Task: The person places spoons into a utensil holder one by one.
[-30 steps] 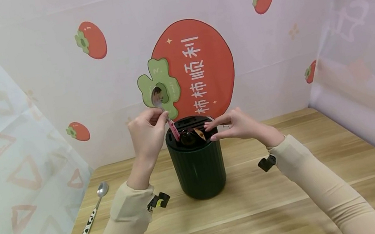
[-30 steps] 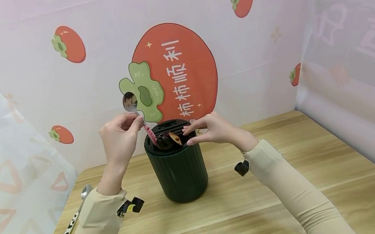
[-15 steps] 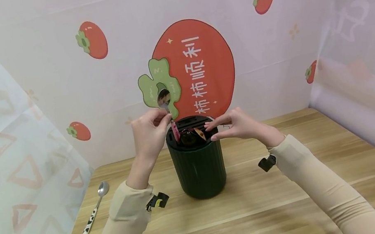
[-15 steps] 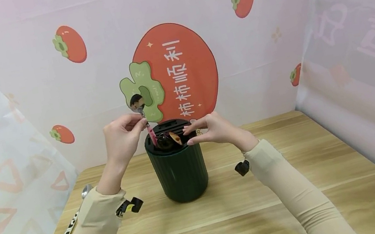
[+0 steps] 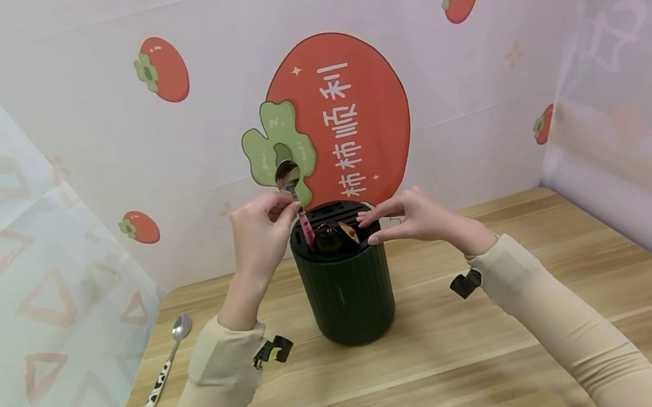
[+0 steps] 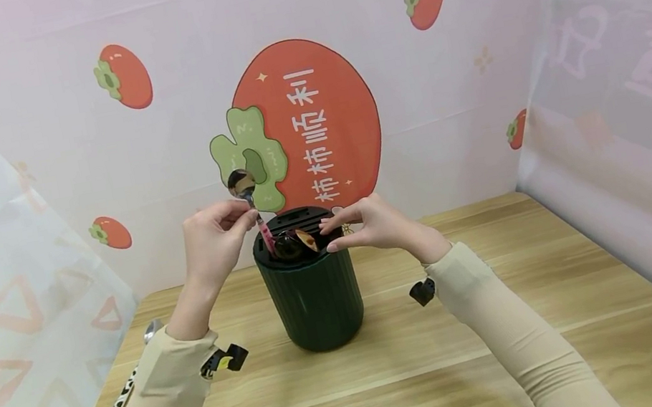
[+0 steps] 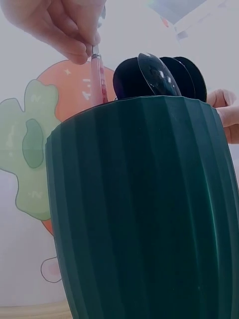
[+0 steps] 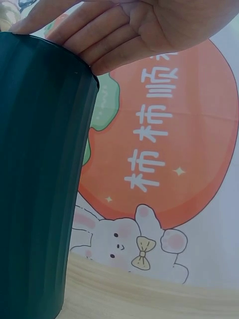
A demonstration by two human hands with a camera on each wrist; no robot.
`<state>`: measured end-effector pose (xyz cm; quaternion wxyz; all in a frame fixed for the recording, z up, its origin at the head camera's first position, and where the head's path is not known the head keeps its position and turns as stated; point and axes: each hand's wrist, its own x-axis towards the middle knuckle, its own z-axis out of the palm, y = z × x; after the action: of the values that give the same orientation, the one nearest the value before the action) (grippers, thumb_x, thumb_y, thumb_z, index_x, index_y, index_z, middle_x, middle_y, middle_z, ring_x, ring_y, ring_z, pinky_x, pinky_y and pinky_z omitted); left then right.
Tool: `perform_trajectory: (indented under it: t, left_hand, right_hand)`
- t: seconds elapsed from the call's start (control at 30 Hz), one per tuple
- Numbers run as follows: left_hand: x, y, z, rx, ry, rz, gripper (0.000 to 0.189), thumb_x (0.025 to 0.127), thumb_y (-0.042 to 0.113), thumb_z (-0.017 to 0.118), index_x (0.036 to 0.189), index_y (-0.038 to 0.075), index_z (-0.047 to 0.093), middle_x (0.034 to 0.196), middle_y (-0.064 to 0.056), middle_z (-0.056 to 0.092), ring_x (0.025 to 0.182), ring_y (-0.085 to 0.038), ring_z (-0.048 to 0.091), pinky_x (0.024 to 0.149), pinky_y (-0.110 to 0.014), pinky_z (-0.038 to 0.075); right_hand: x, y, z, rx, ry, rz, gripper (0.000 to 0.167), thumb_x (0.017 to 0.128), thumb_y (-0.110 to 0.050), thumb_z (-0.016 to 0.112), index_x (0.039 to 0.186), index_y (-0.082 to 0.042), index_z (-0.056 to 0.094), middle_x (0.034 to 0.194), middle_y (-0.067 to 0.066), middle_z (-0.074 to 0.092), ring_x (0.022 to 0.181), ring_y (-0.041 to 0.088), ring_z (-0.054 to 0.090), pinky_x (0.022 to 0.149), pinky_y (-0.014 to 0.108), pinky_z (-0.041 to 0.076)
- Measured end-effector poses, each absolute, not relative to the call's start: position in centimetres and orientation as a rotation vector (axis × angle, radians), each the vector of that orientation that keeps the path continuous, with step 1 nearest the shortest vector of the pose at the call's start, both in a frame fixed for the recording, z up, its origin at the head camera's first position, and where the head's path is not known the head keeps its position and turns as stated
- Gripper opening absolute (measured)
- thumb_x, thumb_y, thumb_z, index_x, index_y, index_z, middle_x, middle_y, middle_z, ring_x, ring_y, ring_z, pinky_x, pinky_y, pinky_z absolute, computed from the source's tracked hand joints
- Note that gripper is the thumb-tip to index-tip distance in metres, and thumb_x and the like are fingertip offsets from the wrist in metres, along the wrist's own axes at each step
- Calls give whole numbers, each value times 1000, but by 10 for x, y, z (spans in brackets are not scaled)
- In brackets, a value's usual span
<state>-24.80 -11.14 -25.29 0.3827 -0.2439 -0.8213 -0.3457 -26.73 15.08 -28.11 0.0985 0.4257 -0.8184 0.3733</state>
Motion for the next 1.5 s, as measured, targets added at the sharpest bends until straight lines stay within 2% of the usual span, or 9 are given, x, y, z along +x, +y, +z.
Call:
perform_trajectory:
  t: [0.33,0.57,0.87,1.5]
  left_hand:
    - [-245,-114,-252,-605,-2174,-868,7,84,8,71,85,2,75,80,-10,73,69,-19,68,66,-33,57]
    - [-244,-115,-252,-567,-2280,-853,7,84,11,71,83,5,76,78,-8,73,68,-18,67,65,-34,55]
    - [-244,-116,-252,-532,-2351,-825,9,84,12,71,80,6,75,76,-6,73,68,-18,67,64,-34,55]
    - [-250,-118,-266,-584,-2432,-776,8,85,13,69,84,8,76,81,-4,74,72,-18,68,67,-33,56]
  right_hand:
    - [-267,151,-282,1257,-2432,1106,28,78,-13,77,105,-5,73,113,11,68,111,18,63,94,37,51]
    - [-267,151,-282,1248,-2440,1094,28,78,-14,77,105,-7,73,113,10,69,111,16,63,91,31,52]
    - [-266,150,-281,1264,-2432,1124,28,78,-11,77,105,-4,73,114,13,68,112,20,63,96,38,49]
    - [-266,151,-281,1258,-2440,1123,28,79,-12,76,106,-5,73,114,13,68,112,19,63,98,38,48]
